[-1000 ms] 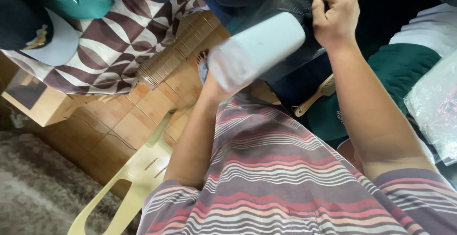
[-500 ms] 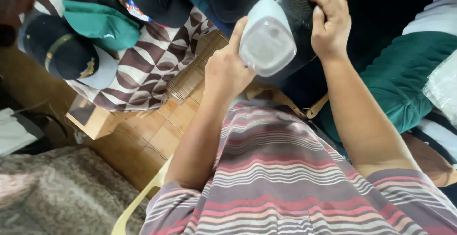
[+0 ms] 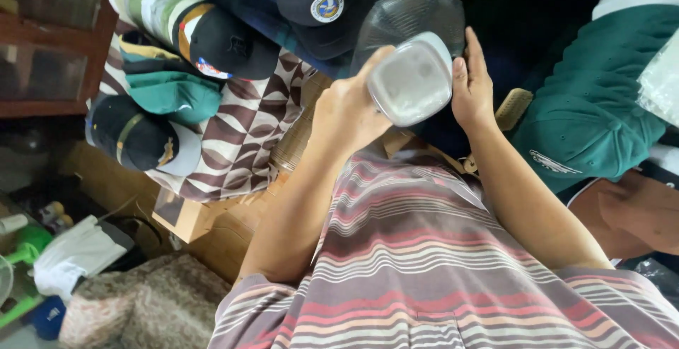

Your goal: A person is cleaning and steaming a black mesh hat using a brush and a handheld steamer at a work table.

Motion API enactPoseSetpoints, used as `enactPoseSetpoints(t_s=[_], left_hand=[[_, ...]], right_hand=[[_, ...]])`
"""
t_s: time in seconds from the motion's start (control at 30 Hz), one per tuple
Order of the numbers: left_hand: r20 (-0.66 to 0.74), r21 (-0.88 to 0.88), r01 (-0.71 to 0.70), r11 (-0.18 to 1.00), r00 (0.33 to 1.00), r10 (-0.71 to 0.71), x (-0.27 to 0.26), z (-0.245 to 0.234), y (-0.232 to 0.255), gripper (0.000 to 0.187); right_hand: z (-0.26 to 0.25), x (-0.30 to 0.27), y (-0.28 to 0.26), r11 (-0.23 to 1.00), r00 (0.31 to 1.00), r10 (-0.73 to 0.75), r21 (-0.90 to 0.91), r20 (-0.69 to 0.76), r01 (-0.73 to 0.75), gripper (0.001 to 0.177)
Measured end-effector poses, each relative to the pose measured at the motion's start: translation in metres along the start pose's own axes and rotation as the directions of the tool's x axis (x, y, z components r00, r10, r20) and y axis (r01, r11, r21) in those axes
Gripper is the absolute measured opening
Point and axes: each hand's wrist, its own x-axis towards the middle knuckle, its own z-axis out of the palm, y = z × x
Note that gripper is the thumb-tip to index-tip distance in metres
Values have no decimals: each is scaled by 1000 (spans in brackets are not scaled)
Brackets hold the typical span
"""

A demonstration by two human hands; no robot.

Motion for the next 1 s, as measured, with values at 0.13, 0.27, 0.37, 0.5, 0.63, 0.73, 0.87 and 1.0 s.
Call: enactPoseSetpoints(t_s=[0.13,0.27,0.37,0.5,0.63,0.73,0.87,1.0], left_hand=[[-184,0,8,1000,983,-8,23,-1,1,82],[-40,110,-135,985,989,140,38,5,5,93],[-197,86,-141,986,968,156,39,3,24,73],[-257,51,-143,988,955,151,43,24,28,73],[-143,-13,-314,949,940,309,38,73,25,94],[-183,-31,-538,842,831,525,31,108,25,109],[-359,-36,-799,600,570,739,31,136,20,78],[-367,-102,-830,548,543,755,42,126,-1,53]], right_hand=[[-8,-20,16,986,985,154,50,78,-158,57],[-12,-44,-2,931,931,333,106,149,-350,64],[-17,-47,-17,927,930,309,155,197,-340,66],[-35,-56,-36,946,947,217,189,237,-264,55],[-35,-68,-49,785,941,-11,586,338,-202,63],[-14,-67,-36,617,985,-29,778,170,-117,75],[-7,-53,-69,576,944,260,817,-201,15,34],[-12,-32,19,556,885,403,831,-234,-34,20]])
